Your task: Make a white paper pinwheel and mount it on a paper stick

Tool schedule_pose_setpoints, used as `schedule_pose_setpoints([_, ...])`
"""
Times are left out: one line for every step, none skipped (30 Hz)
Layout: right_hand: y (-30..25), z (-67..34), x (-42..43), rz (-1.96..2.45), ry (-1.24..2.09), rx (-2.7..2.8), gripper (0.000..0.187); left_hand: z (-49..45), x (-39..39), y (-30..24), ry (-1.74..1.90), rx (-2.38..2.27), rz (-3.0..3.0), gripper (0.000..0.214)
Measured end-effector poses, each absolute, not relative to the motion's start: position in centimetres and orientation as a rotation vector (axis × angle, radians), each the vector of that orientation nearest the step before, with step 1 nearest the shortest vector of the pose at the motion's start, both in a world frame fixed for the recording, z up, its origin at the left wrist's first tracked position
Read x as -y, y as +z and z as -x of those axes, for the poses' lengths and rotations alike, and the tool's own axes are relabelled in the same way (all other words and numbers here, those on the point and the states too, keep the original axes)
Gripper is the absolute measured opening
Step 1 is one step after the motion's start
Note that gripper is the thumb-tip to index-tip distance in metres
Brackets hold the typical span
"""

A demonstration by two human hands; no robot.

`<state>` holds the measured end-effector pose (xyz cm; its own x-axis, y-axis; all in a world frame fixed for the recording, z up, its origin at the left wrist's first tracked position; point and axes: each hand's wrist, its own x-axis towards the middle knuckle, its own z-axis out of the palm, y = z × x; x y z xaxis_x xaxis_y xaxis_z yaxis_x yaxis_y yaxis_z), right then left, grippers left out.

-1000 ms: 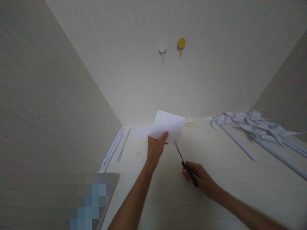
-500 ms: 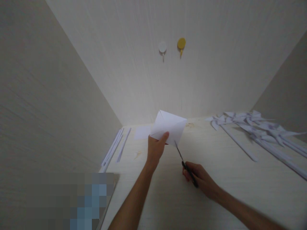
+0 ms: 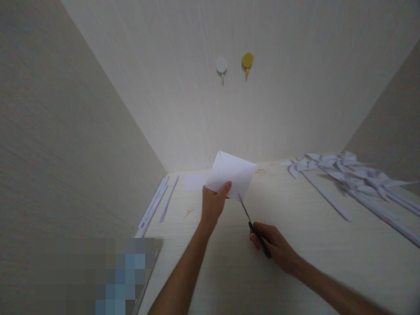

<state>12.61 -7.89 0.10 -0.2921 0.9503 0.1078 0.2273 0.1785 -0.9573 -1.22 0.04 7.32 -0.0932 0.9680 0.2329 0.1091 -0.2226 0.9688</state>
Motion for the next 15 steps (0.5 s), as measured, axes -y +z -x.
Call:
schedule_pose_setpoints([0.02, -12.61, 7.89, 1.129, 1.173, 1.662, 0.027, 1.22, -0.05, 7.31, 1.413, -1.242, -1.405, 0.025])
schedule_pose_setpoints([-0.07, -12.61, 7.89, 1.125, 1.178, 1.651, 0.027, 1.22, -0.05, 7.31, 1.412, -1.24, -1.406, 0.025])
schedule_pose_setpoints([-0.14, -12.62, 7.9, 1.122, 1.182, 1.645, 0.027, 1.21, -0.05, 7.31, 1.41, -1.238, -1.407, 0.025])
schedule_pose_setpoints([-0.21, -12.63, 7.91, 1.121, 1.182, 1.645, 0.027, 1.21, -0.04, 7.32, 1.409, -1.234, -1.408, 0.024])
schedule_pose_setpoints([-0.25, -12.64, 7.93, 1.12, 1.182, 1.65, 0.027, 1.2, -0.03, 7.33, 1.408, -1.23, -1.409, 0.024])
schedule_pose_setpoints([-0.29, -12.65, 7.94, 1.121, 1.177, 1.653, 0.028, 1.19, -0.03, 7.34, 1.407, -1.226, -1.409, 0.024])
schedule_pose_setpoints([-0.31, -12.66, 7.95, 1.119, 1.172, 1.658, 0.028, 1.19, -0.02, 7.34, 1.407, -1.224, -1.407, 0.024])
schedule_pose_setpoints([-0.32, -12.67, 7.96, 1.118, 1.166, 1.662, 0.029, 1.19, -0.01, 7.35, 1.406, -1.224, -1.405, 0.024])
schedule_pose_setpoints([-0.32, -12.67, 7.96, 1.117, 1.161, 1.666, 0.03, 1.2, 0.0, 7.36, 1.404, -1.227, -1.403, 0.024])
schedule_pose_setpoints([-0.31, -12.67, 7.95, 1.118, 1.156, 1.667, 0.03, 1.21, 0.01, 7.37, 1.402, -1.231, -1.401, 0.025])
schedule_pose_setpoints([-0.29, -12.67, 7.95, 1.119, 1.154, 1.668, 0.03, 1.21, 0.02, 7.39, 1.4, -1.235, -1.397, 0.025])
schedule_pose_setpoints([-0.25, -12.67, 7.93, 1.124, 1.15, 1.67, 0.031, 1.21, 0.03, 7.41, 1.398, -1.237, -1.394, 0.025])
schedule_pose_setpoints([-0.21, -12.68, 7.92, 1.131, 1.144, 1.674, 0.031, 1.21, 0.04, 7.44, 1.396, -1.236, -1.391, 0.025])
schedule_pose_setpoints([-0.15, -12.68, 7.91, 1.138, 1.133, 1.676, 0.032, 1.21, 0.05, 7.49, 1.395, -1.233, -1.389, 0.025])
schedule_pose_setpoints([-0.11, -12.69, 7.9, 1.143, 1.126, 1.68, 0.032, 1.2, 0.07, 7.54, 1.396, -1.232, -1.386, 0.025])
